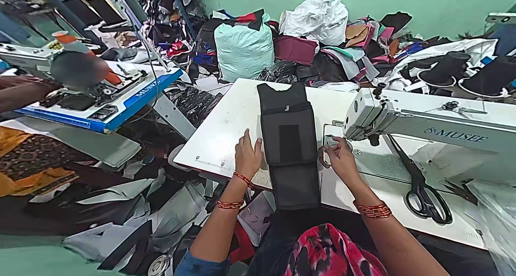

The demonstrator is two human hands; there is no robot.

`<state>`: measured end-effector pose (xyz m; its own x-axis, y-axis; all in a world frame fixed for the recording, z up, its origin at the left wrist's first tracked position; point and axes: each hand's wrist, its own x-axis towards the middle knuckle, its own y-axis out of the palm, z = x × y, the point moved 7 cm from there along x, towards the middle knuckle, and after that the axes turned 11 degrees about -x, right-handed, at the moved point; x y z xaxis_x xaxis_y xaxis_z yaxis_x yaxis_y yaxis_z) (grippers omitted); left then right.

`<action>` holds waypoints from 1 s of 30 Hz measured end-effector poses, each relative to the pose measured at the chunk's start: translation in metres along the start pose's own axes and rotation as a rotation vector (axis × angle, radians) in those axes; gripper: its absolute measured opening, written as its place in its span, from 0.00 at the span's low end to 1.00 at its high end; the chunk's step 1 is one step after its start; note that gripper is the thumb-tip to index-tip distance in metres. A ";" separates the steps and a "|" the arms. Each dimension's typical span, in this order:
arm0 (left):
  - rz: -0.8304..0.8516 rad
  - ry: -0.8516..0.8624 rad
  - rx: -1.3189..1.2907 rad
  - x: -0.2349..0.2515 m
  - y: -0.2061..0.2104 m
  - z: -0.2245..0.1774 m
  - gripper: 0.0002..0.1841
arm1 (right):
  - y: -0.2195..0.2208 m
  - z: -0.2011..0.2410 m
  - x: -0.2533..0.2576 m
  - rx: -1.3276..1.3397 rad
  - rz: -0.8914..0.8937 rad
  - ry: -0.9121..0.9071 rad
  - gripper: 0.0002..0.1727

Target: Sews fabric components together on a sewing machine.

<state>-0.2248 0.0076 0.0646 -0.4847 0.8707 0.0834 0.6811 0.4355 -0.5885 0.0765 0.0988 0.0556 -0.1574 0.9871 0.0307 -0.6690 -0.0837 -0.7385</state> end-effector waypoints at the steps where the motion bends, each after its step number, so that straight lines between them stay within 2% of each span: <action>1: -0.026 0.069 0.038 0.002 0.001 -0.008 0.34 | -0.007 0.011 0.001 -0.037 -0.064 -0.072 0.26; 3: -0.009 0.174 0.125 0.006 0.016 -0.027 0.35 | -0.013 0.042 0.005 -0.113 -0.162 -0.242 0.23; 5: 0.101 0.200 0.242 0.013 0.039 -0.044 0.35 | -0.003 0.077 0.010 -0.203 -0.185 -0.403 0.23; 7: 0.208 0.196 0.366 0.019 0.063 -0.053 0.33 | 0.023 0.098 0.018 -0.298 -0.230 -0.581 0.24; 9: 0.313 0.152 0.473 0.025 0.083 -0.050 0.31 | 0.060 0.094 0.029 -0.402 -0.192 -0.659 0.27; 11: 0.403 0.099 0.512 0.028 0.101 -0.038 0.30 | 0.097 0.068 0.039 -0.577 0.128 -0.542 0.33; 13: 0.470 0.042 0.503 0.030 0.108 -0.028 0.30 | 0.107 0.058 0.041 -0.644 0.296 -0.449 0.34; 17: 0.503 0.020 0.492 0.032 0.108 -0.027 0.30 | 0.107 0.058 0.051 -0.649 0.363 -0.404 0.33; 24: 0.468 0.061 0.551 0.029 0.111 -0.027 0.30 | 0.109 0.054 0.123 -0.688 0.373 -0.346 0.39; 30: 0.522 0.030 0.530 0.033 0.108 -0.031 0.31 | 0.110 0.055 0.126 -0.681 0.378 -0.317 0.38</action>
<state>-0.1497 0.0903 0.0288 -0.1501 0.9434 -0.2957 0.4585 -0.1985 -0.8662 -0.0572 0.2064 0.0153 -0.5473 0.8156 -0.1878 0.0380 -0.2000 -0.9791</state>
